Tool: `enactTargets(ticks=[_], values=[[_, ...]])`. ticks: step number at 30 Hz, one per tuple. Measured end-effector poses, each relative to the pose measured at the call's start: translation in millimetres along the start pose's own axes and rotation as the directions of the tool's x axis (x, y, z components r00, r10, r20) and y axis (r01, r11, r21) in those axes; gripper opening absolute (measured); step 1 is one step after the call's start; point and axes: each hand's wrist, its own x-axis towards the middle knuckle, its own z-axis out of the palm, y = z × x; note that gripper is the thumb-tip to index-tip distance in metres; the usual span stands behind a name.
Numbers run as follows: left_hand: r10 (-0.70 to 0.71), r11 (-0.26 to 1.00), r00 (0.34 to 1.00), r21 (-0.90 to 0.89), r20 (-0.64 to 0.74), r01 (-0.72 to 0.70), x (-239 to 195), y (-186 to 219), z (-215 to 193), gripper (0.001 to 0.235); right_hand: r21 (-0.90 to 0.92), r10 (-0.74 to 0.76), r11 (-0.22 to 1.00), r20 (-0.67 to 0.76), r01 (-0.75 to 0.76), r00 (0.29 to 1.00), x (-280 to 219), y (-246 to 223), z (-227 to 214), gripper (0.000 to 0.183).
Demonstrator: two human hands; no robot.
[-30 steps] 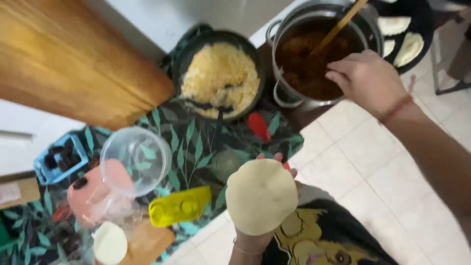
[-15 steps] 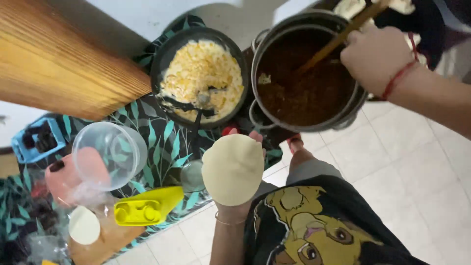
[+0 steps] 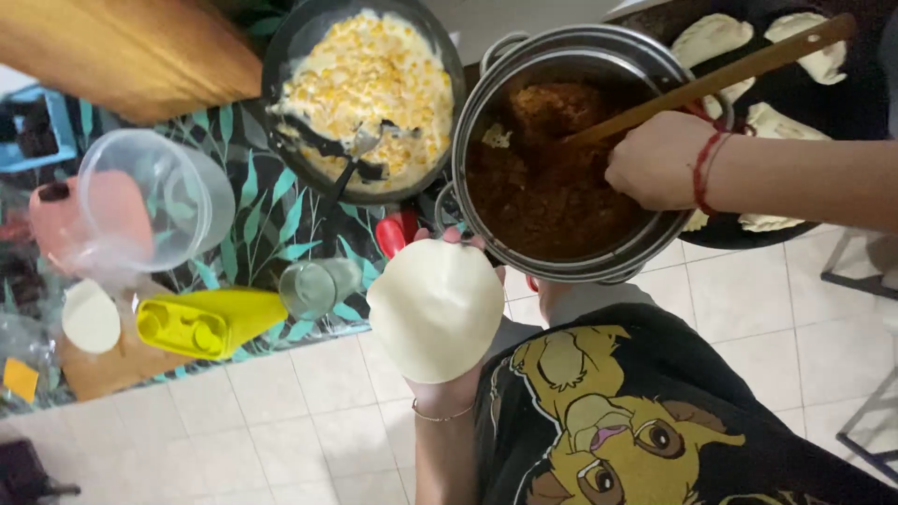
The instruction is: The person prepares empanadas by placing a filling onto a round dough wrapper, adding a liquid from a yellow container, and folding the dough to seal it. The finished empanadas are placed on a black tray.
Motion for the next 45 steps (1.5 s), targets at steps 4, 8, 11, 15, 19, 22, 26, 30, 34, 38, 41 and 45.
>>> enactTargets(ticks=[4, 8, 11, 15, 19, 22, 26, 30, 34, 38, 41, 45], values=[[0.068, 0.997, 0.991, 0.027, 0.115, -0.071, -4.6, -2.8, -7.8, 0.062, -0.026, -0.04, 0.999, -0.114, 0.037, 0.993, -0.7, 9.4, 10.0, 0.016], [0.172, 0.983, 0.98, 0.045, 0.098, -0.177, -4.5, -2.2, -15.3, 0.075, 0.055, -0.058, 0.996, -0.124, 0.065, 0.991, -8.8, 12.2, 10.2, 0.014], [0.187, 0.982, 0.97, -0.024, 0.153, -0.186, 0.8, 0.8, -25.0, 0.075, 0.083, -0.064, 0.994, -0.091, 0.071, 0.994, -4.2, 10.9, 11.6, 0.015], [0.232, 0.969, 0.968, 0.066, 0.096, -0.238, 0.3, 1.8, -20.2, 0.075, 0.253, -0.113, 0.963, 0.046, 0.098, 0.992, -29.2, 18.2, -13.8, 0.025], [0.223, 0.973, 0.969, 0.086, -0.103, -0.214, 13.7, 4.7, -42.4, 0.076, 0.53, 0.024, 0.848, -0.002, -0.02, 1.0, -62.1, 20.8, -10.2, 0.03], [0.238, 0.969, 0.968, 0.087, -0.084, -0.231, 34.0, -5.8, -30.6, 0.076, 0.66, 0.116, 0.752, -0.147, 0.01, 0.982, -77.7, 20.9, 38.5, 0.036], [0.265, 0.962, 0.962, 0.091, -0.064, -0.259, 52.7, -39.3, -17.9, 0.075, 0.814, 0.361, 0.576, -0.34, 0.079, 0.868, -126.2, -34.0, 10.0, 0.034], [0.247, 0.966, 0.968, 0.09, -0.034, -0.243, 63.3, -69.6, -8.5, 0.074, 0.736, 0.552, 0.621, -0.654, 0.267, 0.518, -117.6, -102.5, 5.1, 0.046], [0.22, 0.972, 0.975, 0.093, -0.018, -0.218, 78.4, -82.0, 1.4, 0.073, 0.646, 0.554, 0.716, -0.757, 0.266, 0.347, -91.2, -158.1, 10.1, 0.065], [0.188, 0.978, 0.982, 0.092, -0.023, -0.186, 79.8, -83.5, 3.4, 0.072, 0.635, 0.565, 0.723, -0.77, 0.272, 0.296, -102.1, -147.9, 11.6, 0.06], [0.154, 0.985, 0.987, 0.089, -0.036, -0.15, 79.9, -88.2, 3.6, 0.071, 0.678, 0.606, 0.678, -0.734, 0.284, 0.308, -124.5, -134.5, 5.2, 0.049], [0.144, 0.986, 0.989, 0.085, -0.032, -0.141, 81.4, -92.8, 6.1, 0.07, 0.679, 0.634, 0.656, -0.733, 0.329, 0.248, -128.6, -122.5, -6.2, 0.039]])
